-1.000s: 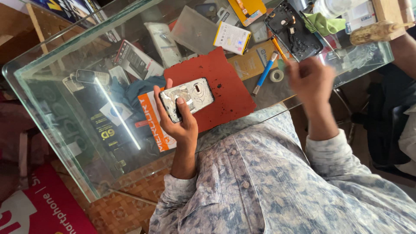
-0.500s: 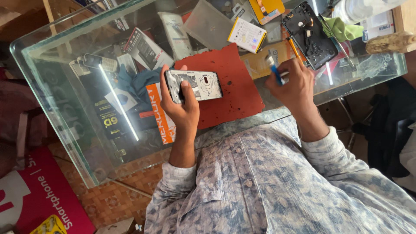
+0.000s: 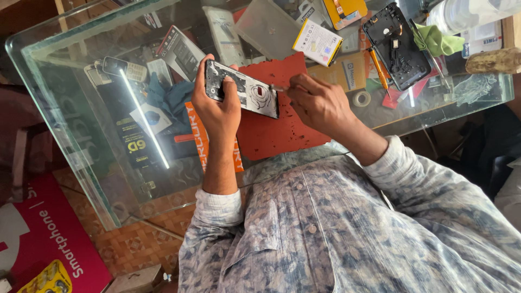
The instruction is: The person holds a disassembled smartphone back panel and repeatedly scrapes and wipes its surface with a small tool and a cloth. The person works on the same panel throughout, removing residue and debris from the back surface.
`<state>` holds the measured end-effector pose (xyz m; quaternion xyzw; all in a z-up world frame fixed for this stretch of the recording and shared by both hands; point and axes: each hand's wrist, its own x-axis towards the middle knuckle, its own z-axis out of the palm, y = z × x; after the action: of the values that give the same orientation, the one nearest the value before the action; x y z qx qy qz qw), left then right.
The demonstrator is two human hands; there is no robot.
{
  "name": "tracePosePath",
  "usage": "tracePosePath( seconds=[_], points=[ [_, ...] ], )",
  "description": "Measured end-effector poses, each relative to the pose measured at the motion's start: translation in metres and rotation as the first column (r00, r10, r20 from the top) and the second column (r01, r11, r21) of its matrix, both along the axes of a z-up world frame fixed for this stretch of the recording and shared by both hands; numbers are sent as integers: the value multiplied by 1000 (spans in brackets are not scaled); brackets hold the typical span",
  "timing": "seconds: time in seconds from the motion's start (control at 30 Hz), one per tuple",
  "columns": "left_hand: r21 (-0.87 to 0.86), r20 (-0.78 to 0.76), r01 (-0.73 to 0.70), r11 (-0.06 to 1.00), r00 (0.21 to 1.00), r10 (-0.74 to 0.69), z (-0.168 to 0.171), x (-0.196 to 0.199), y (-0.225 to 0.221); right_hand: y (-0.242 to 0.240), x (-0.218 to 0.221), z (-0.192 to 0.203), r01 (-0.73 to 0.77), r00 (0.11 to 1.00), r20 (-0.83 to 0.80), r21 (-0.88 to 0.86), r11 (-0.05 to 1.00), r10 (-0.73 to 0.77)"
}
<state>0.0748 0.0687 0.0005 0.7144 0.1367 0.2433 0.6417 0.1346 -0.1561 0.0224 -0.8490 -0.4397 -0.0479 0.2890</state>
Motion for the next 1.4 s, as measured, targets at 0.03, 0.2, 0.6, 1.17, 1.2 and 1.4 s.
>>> tracePosePath(
  seconds=[0.03, 0.2, 0.6, 1.17, 1.2, 1.4],
  points=[
    [-9, 3, -4, 1000, 1000, 4, -2, 1, 1, -5, -3, 1, -3, 1000, -18, -17, 1000, 3],
    [-15, 33, 22, 1000, 999, -21, -11, 3, 6, -6, -7, -4, 25, 1000, -3, -69, 997, -25],
    [-62, 40, 17, 998, 999, -15, -5, -4, 1, -2, -14, -8, 56, 997, 58, -146, 988, -48],
    [325, 129, -196, 925, 978, 162, 13, -51, -56, -7, -55, 5, 61, 996, -46, -189, 980, -71],
    [330, 146, -199, 923, 977, 158, 13, -50, -57, -5, -54, 6, 77, 995, -48, -187, 979, -87],
    [363, 182, -215, 907, 971, 157, 11, -52, -59, 1, -52, 0, 110, 993, 69, -170, 979, -99]
  ],
)
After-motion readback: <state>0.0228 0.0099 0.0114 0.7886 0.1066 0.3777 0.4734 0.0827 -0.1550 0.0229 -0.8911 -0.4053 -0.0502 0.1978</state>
